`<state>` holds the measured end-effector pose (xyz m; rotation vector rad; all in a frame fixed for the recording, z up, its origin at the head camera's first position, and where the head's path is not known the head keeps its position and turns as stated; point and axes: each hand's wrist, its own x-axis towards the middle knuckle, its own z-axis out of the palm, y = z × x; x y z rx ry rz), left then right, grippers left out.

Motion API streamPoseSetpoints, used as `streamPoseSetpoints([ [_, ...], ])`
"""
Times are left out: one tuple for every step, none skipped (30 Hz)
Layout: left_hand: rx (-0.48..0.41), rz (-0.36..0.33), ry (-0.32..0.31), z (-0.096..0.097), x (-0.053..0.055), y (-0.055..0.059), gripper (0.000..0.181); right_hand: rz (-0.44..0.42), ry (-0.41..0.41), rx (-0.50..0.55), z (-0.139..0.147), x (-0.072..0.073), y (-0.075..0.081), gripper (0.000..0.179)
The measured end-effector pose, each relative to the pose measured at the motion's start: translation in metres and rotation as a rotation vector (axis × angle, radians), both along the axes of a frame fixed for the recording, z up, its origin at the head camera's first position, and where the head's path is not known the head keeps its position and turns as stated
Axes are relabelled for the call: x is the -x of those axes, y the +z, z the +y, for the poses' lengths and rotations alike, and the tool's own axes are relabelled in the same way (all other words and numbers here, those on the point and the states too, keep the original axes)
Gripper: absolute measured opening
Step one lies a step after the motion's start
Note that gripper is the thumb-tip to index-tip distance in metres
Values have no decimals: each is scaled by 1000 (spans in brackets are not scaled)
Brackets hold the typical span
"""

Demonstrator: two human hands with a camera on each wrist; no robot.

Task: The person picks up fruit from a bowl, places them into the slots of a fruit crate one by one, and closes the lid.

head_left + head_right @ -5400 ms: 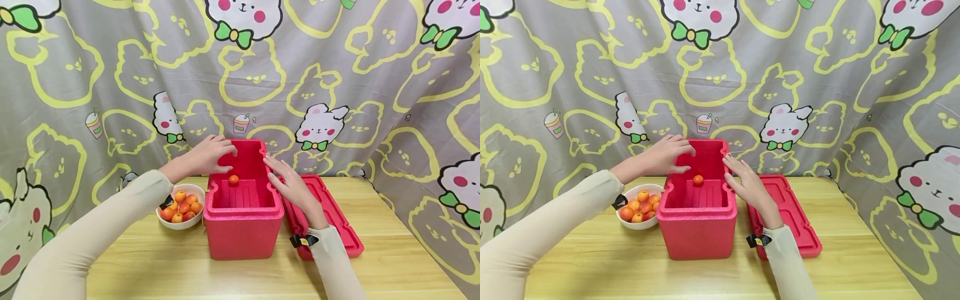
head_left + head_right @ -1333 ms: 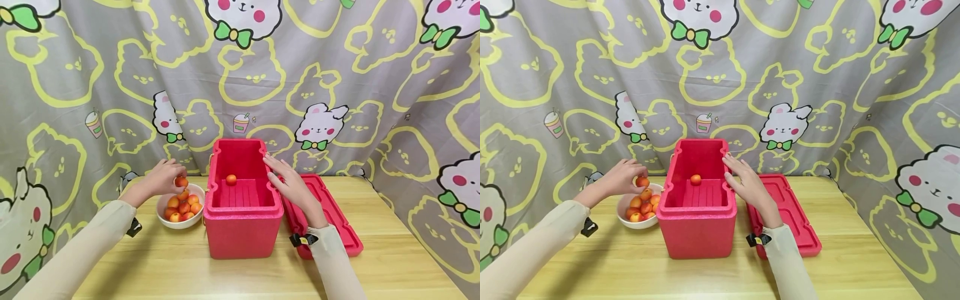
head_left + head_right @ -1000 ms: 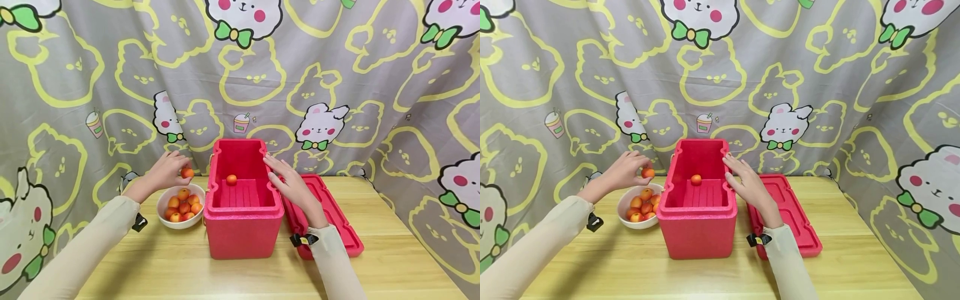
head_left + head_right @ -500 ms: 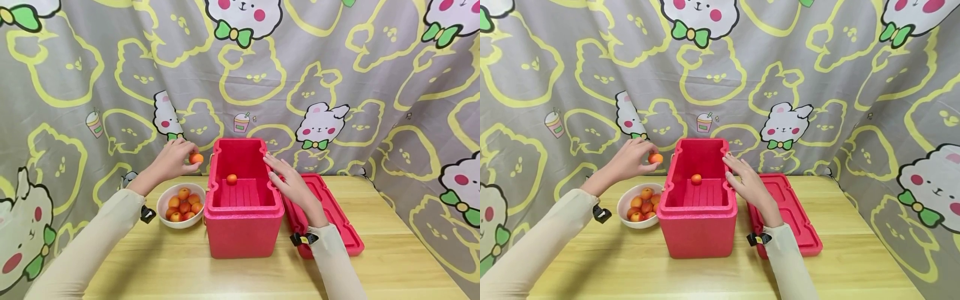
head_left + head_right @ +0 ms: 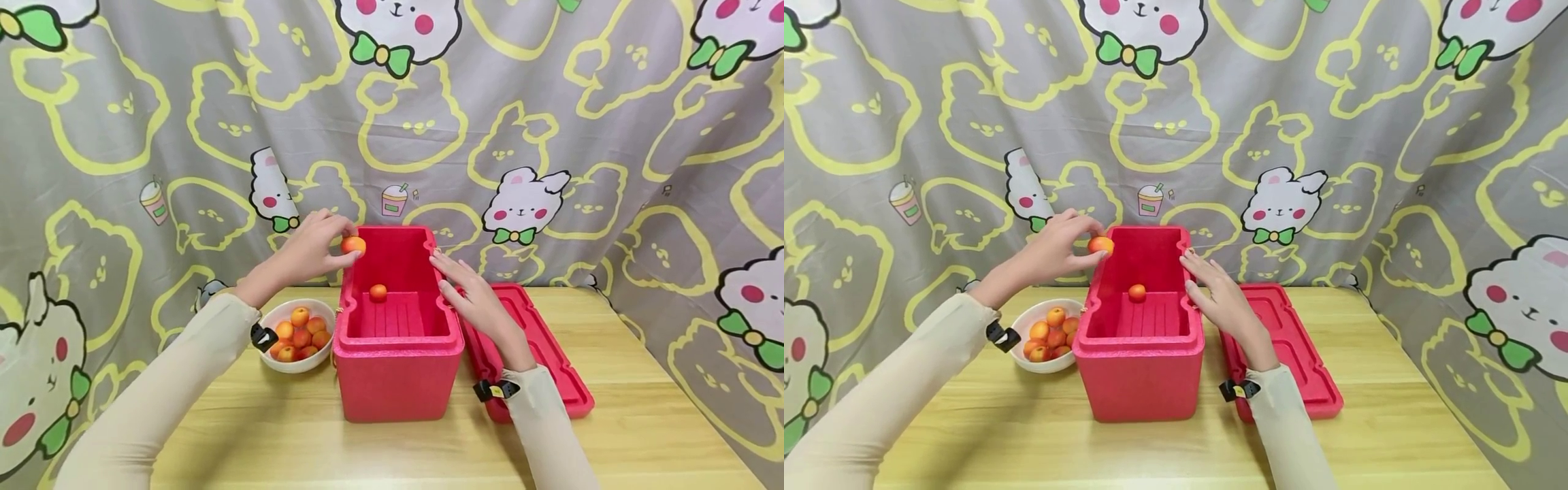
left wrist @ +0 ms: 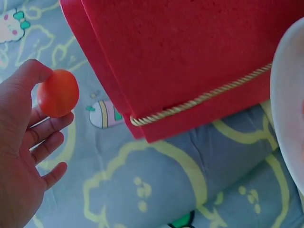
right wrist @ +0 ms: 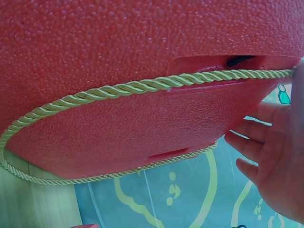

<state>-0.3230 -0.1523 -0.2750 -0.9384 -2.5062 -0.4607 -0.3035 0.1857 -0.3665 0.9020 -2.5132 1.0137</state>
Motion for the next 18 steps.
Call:
streamPoseSetpoints([
  [8,9,-13,3,0,1,30,1,0,0,0,0,0,60],
  [16,18,-26,6,-1,2,30,1,1,-1,0,0,0,61],
  [26,26,-38,9,-1,2,30,0,1,-3,0,0,1,61],
  [35,35,-50,11,-1,3,29,-1,1,-5,0,0,1,61],
  [46,45,-61,14,-1,3,29,-2,0,-6,0,0,1,61],
  [56,52,-67,17,-1,2,30,-3,0,-7,0,0,1,61],
  [68,59,-74,20,-1,2,30,-3,0,-7,0,0,1,61],
  [77,60,-77,22,-1,2,31,-2,-1,-6,0,0,1,61],
  [87,63,-82,25,-1,2,31,-1,-1,-6,0,0,1,61],
  [98,68,-88,27,-1,1,31,1,-2,-6,0,0,1,61],
  [112,70,-92,29,-2,1,31,3,-3,-6,0,0,0,61],
  [127,74,-97,31,-2,1,31,3,-2,-7,0,0,0,61],
  [142,73,-100,33,-3,1,31,3,-1,-8,0,0,1,61],
  [156,71,-104,34,-4,1,31,1,0,-10,0,0,1,61],
  [171,71,-106,35,-4,0,31,0,0,-11,0,0,1,61],
  [184,71,-106,36,-4,1,31,-2,0,-11,0,0,1,61],
  [197,68,-104,37,-5,1,31,-4,0,-10,0,0,1,61],
  [207,67,-103,38,-5,1,32,-5,0,-9,0,-1,1,61],
])
